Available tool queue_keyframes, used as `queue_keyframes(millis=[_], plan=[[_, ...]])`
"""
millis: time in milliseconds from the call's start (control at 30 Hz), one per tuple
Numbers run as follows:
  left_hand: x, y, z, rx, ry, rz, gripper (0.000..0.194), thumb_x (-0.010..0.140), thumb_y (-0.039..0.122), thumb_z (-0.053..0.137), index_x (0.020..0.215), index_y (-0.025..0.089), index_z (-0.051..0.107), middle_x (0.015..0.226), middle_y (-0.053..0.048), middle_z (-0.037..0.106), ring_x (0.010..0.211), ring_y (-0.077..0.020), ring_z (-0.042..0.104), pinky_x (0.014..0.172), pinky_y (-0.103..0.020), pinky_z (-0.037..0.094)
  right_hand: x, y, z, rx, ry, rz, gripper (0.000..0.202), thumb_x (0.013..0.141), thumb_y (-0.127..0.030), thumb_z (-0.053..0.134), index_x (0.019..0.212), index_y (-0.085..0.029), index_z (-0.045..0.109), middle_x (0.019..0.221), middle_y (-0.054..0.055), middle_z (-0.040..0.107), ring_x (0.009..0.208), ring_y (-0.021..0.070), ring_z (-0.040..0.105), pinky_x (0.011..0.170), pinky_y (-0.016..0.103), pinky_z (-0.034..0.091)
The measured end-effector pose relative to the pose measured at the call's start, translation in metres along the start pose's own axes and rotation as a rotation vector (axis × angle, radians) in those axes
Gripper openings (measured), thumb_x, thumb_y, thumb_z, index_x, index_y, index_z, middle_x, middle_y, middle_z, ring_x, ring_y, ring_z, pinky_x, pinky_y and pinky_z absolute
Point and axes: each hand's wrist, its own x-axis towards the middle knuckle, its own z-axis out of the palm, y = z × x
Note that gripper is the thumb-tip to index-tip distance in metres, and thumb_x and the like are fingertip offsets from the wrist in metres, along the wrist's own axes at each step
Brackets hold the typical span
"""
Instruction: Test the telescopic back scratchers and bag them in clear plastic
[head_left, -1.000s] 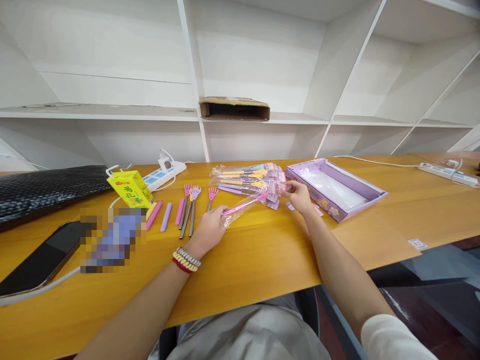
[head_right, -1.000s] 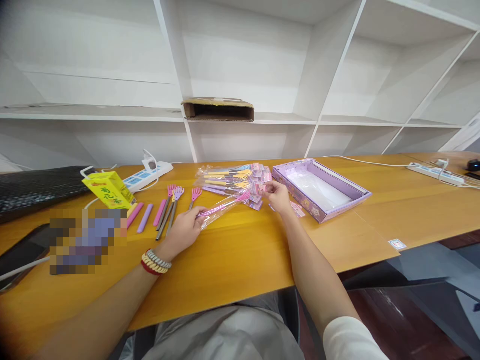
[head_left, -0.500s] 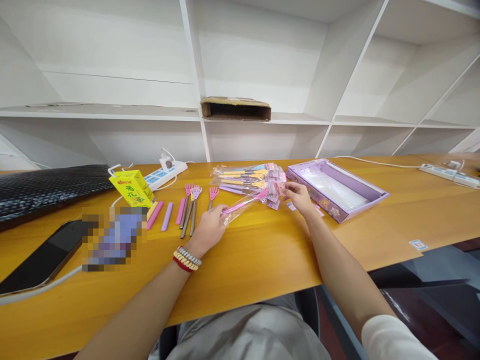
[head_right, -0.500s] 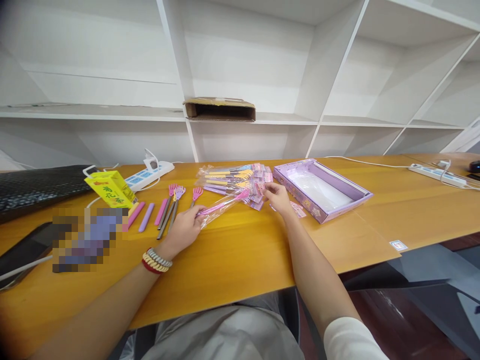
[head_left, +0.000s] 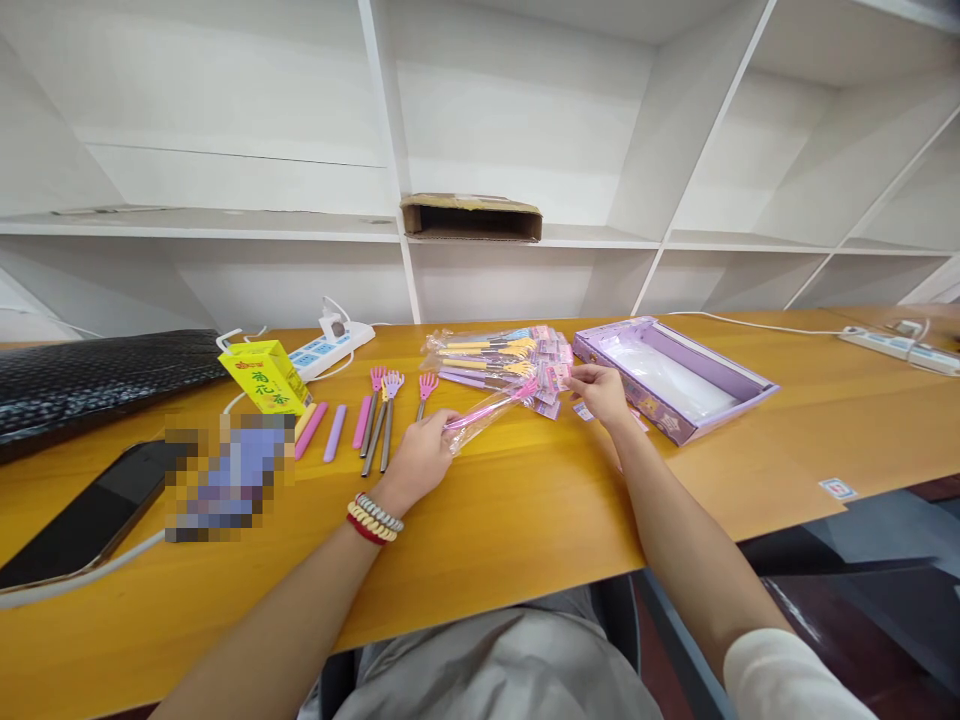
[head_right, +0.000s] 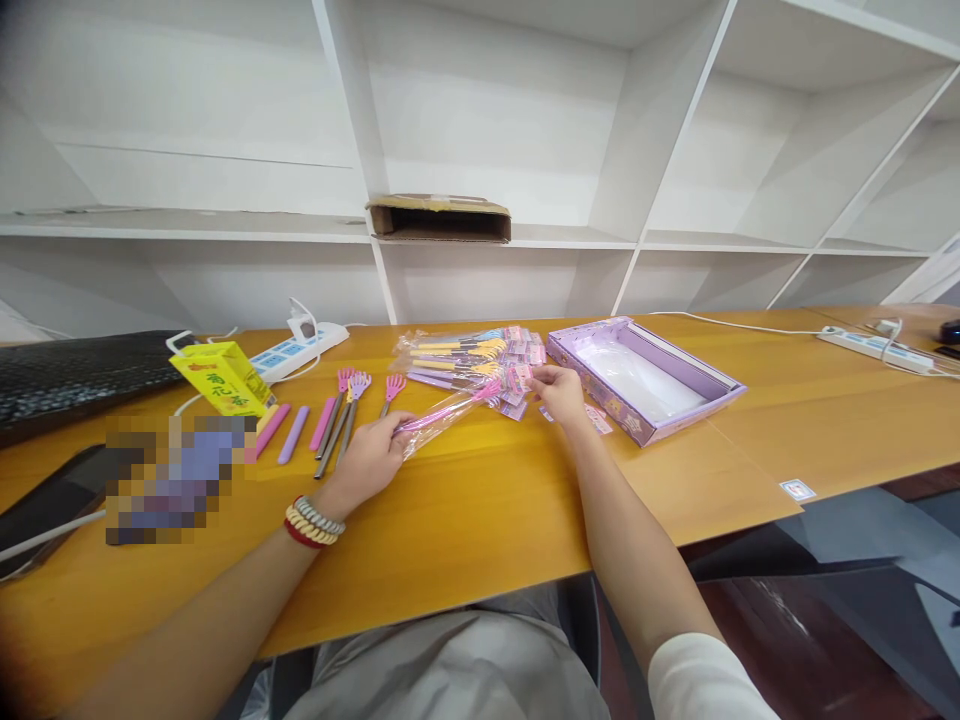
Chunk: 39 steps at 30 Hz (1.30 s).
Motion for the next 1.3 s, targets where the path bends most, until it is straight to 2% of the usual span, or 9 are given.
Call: queue_keyframes(millis=[100,200,333,433,600,833,1067,1300], plan=[[0.0013,-0.0013,-0.0004,-0.072,-0.028,-0.063,0.031,0.079,0.019,0.043,0.105,0.017,0.059,0.102,-0.008,0.066,0.095,-0.0218,0.059,0.083,-0.032,0.044,0.0026,0.0034,-0.0015,-0.009,0.061,0.015,0.032,0.053,-0.035,0.074,0.074,-0.012,0.066,0.067,0.006,0.067,0.051,0.0147,0.057,0.045,0.027,0.047],[0.0036,-0.0057,0.0008,-0.240,-0.089,-0.148,0.029,0.077,0.027,0.050,0.101,0.015,0.062,0.098,-0.008,0.067,0.090,-0.0216,0.061,0.079,-0.031,0.045,0.0039,0.0052,-0.0033,-0.037,0.102,0.037,0.031,0.052,-0.033,0.074,0.074,-0.013,0.065,0.067,0.006,0.066,0.051,0.0145,0.056,0.041,0.024,0.043],[0.0052,-0.0098,0.0035,-0.541,-0.181,-0.279,0.031,0.072,0.034,0.058,0.093,0.012,0.063,0.080,-0.008,0.068,0.071,-0.0185,0.061,0.061,-0.027,0.044,0.0034,0.0049,-0.0043,-0.018,0.082,0.055,0.031,0.051,-0.030,0.075,0.075,-0.014,0.063,0.065,0.004,0.064,0.049,0.0123,0.054,0.040,0.022,0.038],[0.0049,-0.0092,0.0039,-0.654,-0.216,-0.362,0.033,0.069,0.034,0.060,0.092,0.011,0.061,0.067,-0.004,0.064,0.059,-0.0141,0.056,0.053,-0.024,0.039,0.0023,0.0028,-0.0029,0.028,0.041,0.073,0.035,0.048,-0.030,0.077,0.074,-0.014,0.062,0.062,0.002,0.062,0.049,0.0114,0.052,0.041,0.022,0.039],[0.0042,-0.0070,0.0016,-0.699,-0.230,-0.365,0.032,0.068,0.035,0.061,0.090,0.012,0.061,0.062,-0.001,0.060,0.052,-0.0096,0.048,0.050,-0.022,0.035,-0.0008,-0.0031,-0.0010,0.082,-0.029,0.075,0.037,0.054,-0.038,0.074,0.080,-0.014,0.064,0.071,0.004,0.064,0.053,0.0113,0.053,0.041,0.022,0.042],[0.0040,-0.0077,0.0044,-0.701,-0.235,-0.341,0.034,0.068,0.038,0.061,0.090,0.012,0.060,0.060,-0.001,0.057,0.051,-0.0101,0.047,0.049,-0.023,0.035,0.0000,-0.0004,-0.0022,0.026,-0.078,0.058,0.030,0.062,-0.041,0.064,0.075,-0.014,0.067,0.074,0.004,0.064,0.055,0.0117,0.054,0.045,0.023,0.045],[0.0033,-0.0068,0.0036,-0.691,-0.256,-0.320,0.029,0.071,0.034,0.059,0.089,0.012,0.060,0.058,-0.001,0.058,0.049,-0.0095,0.046,0.049,-0.023,0.035,0.0011,0.0041,-0.0017,-0.035,-0.009,0.056,0.031,0.060,-0.033,0.065,0.083,-0.012,0.064,0.064,0.002,0.060,0.046,0.0097,0.048,0.041,0.024,0.043],[0.0030,-0.0063,0.0047,-0.670,-0.242,-0.317,0.034,0.070,0.035,0.059,0.094,0.011,0.060,0.056,0.001,0.057,0.050,-0.0109,0.047,0.050,-0.024,0.036,0.0015,0.0023,-0.0018,-0.032,0.012,0.110,0.027,0.052,-0.029,0.070,0.071,-0.013,0.061,0.061,0.001,0.060,0.044,0.0096,0.048,0.040,0.024,0.041]])
